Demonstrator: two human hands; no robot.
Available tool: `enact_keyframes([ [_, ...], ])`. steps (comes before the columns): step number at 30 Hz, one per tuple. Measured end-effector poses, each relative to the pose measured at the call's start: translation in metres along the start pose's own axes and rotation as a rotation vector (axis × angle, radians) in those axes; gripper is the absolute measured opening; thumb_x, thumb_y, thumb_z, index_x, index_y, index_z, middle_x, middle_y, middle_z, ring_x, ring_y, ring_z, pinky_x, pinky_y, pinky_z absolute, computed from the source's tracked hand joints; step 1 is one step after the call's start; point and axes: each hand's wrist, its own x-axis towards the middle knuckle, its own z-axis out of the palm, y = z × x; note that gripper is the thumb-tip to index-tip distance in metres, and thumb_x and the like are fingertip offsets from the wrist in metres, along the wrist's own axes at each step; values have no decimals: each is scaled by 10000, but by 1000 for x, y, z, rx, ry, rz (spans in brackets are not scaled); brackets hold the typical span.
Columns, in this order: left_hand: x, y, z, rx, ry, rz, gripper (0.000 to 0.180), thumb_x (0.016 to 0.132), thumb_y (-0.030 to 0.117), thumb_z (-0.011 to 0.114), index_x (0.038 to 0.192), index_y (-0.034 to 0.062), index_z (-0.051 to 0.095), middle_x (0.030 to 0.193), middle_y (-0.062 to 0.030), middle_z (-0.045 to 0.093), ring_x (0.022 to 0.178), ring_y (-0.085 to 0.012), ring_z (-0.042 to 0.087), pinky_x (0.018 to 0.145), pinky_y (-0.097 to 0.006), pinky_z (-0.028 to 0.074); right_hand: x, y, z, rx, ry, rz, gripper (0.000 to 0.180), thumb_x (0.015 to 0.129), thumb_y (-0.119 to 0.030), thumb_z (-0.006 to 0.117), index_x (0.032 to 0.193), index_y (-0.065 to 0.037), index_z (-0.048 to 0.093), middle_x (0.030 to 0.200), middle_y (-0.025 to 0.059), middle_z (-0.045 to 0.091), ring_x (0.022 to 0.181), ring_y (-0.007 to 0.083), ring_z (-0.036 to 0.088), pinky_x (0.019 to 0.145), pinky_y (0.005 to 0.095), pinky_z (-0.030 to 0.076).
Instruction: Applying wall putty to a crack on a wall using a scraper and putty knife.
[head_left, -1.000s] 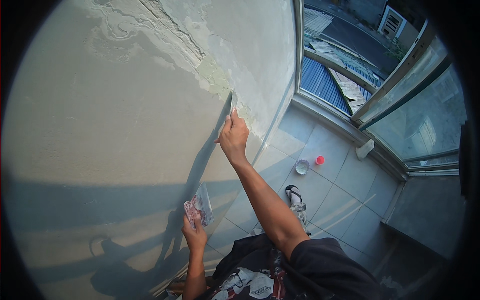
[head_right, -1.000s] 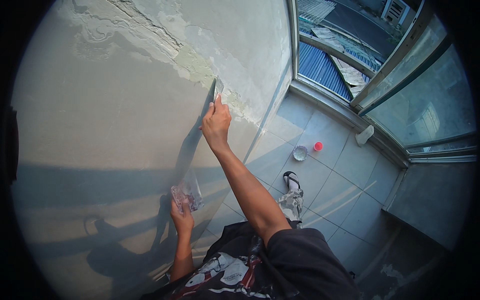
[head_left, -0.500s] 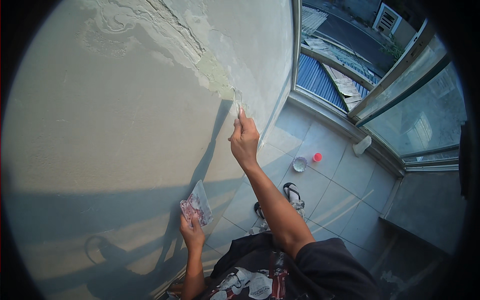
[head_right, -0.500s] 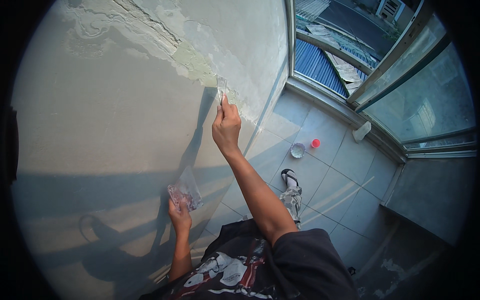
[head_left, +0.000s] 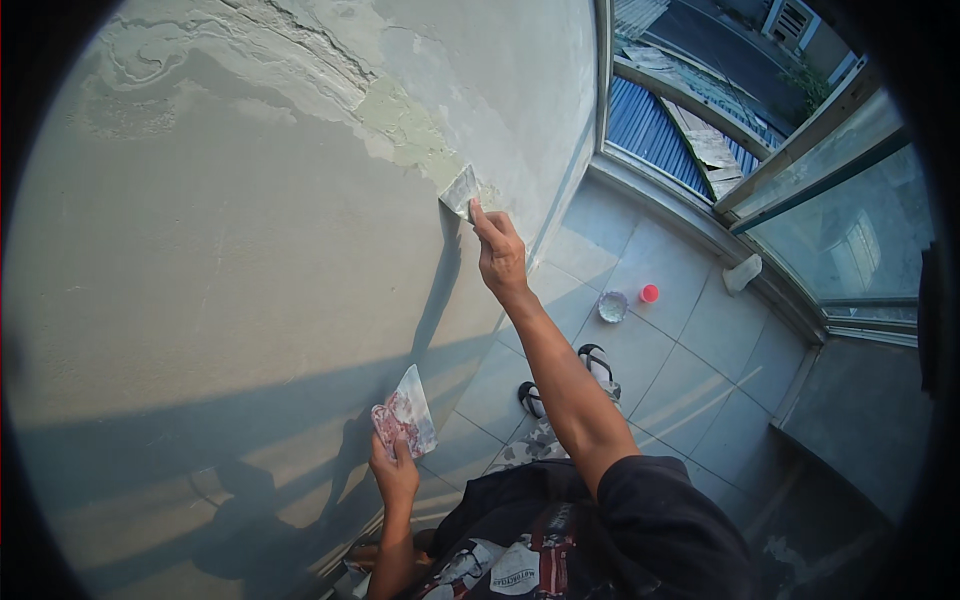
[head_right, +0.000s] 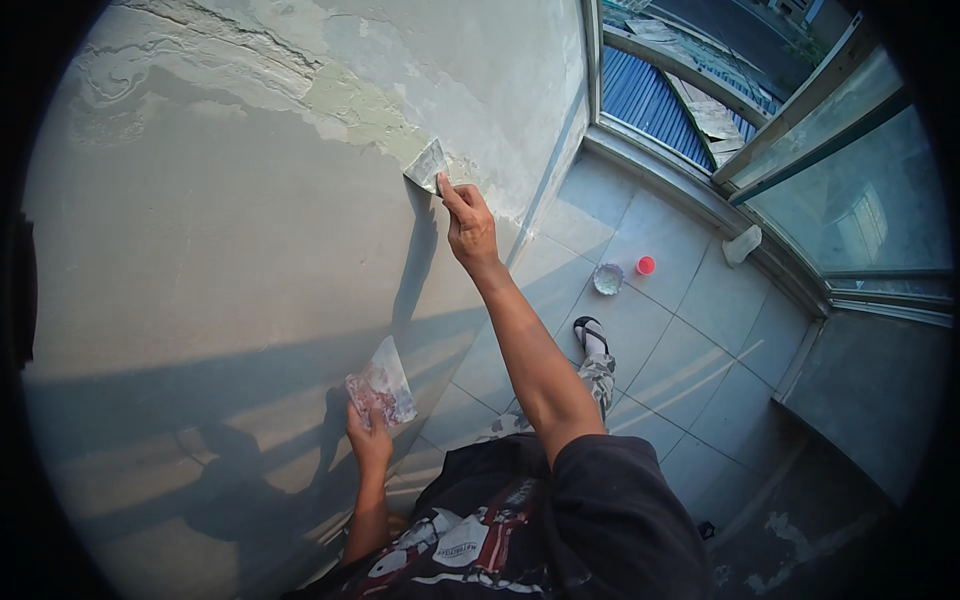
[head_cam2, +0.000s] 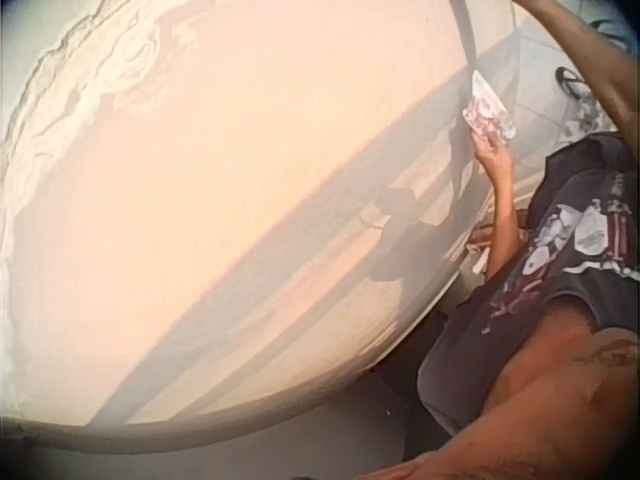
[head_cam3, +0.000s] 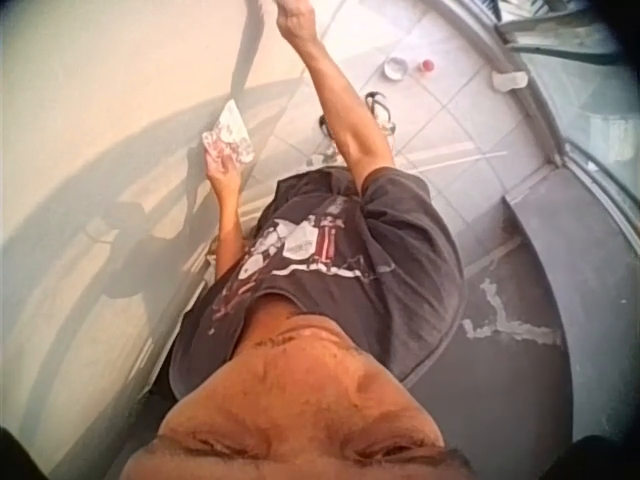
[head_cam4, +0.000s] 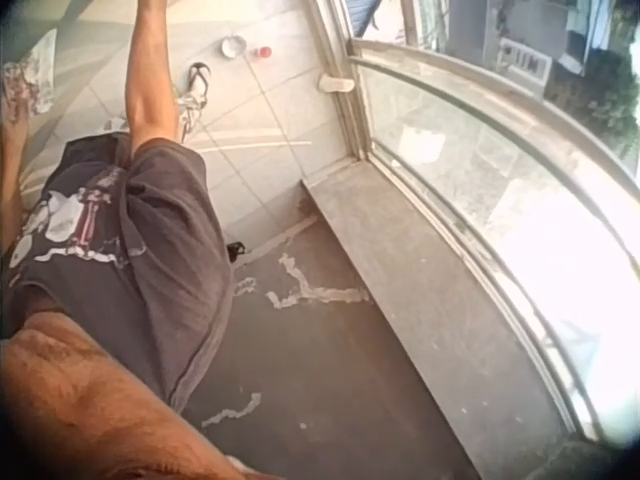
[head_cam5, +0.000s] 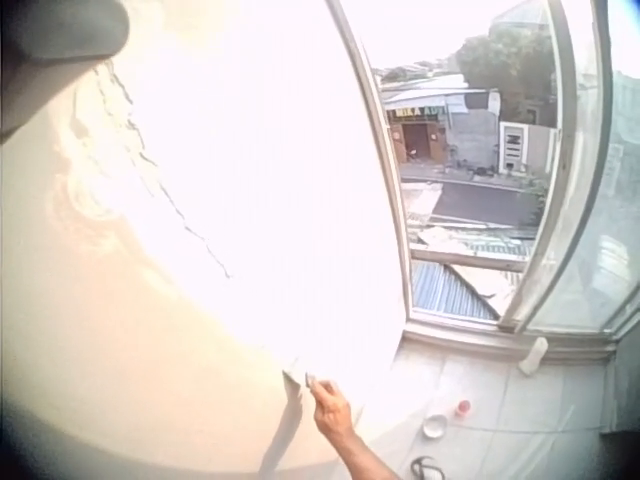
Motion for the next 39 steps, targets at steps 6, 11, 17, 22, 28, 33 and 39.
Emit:
enact_keyframes([
  [6, 3, 3, -1, 1, 5, 43, 350, 922, 101, 543, 1230, -64, 524, 1050, -220, 658, 969, -299, 645, 862, -368, 477, -4, -24, -5, 67, 57, 134, 555, 860, 119, 551, 1339, -160, 587, 861, 95, 571, 733, 200, 590, 722, 308, 502],
  [11, 4, 12, 0, 9, 5, 73, 365, 917, 109, 543, 1234, -69, 519, 1013, -251, 664, 953, -353, 665, 835, -392, 486, 23, -43, 0, -81, 86, 121, 557, 873, 89, 556, 1358, -183, 564, 860, 99, 562, 732, 235, 596, 703, 347, 499],
  [17, 3, 2, -2, -18, -1, 81, 349, 918, 103, 536, 1222, -69, 522, 1006, -247, 665, 947, -354, 666, 830, -387, 485, -24, -44, -4, -101, 34, 204, 520, 878, 66, 557, 1334, -181, 587, 859, 107, 568, 761, 248, 614, 699, 365, 502],
  [22, 2, 10, -5, -17, -7, 85, 354, 911, 104, 539, 1217, -72, 522, 1025, -243, 660, 961, -353, 658, 847, -382, 478, -11, -57, -9, -43, 74, 268, 490, 883, 67, 541, 1317, -153, 603, 827, 115, 557, 756, 249, 606, 704, 365, 494],
  [28, -1, 0, -7, -9, 1, 79, 360, 899, 94, 522, 1218, -74, 520, 1018, -250, 659, 952, -374, 657, 849, -389, 479, 29, -74, -6, -195, 69, 275, 435, 898, 20, 558, 1300, -138, 609, 833, 127, 561, 739, 278, 598, 700, 388, 484],
  [33, -1, -7, -9, -24, 12, 108, 368, 894, 94, 520, 1221, -74, 518, 1018, -255, 659, 951, -383, 657, 853, -394, 479, -8, -70, -8, -127, 7, 292, 394, 910, -19, 559, 1286, -124, 616, 823, 134, 559, 740, 301, 594, 703, 410, 480],
  [39, -3, 6, -9, -16, 19, 102, 377, 886, 95, 523, 1223, -75, 517, 1024, -254, 656, 954, -381, 654, 858, -395, 477, 19, -77, -5, -100, 101, 270, 372, 918, -33, 567, 1276, -116, 624, 779, 138, 552, 701, 298, 570, 684, 394, 468],
])
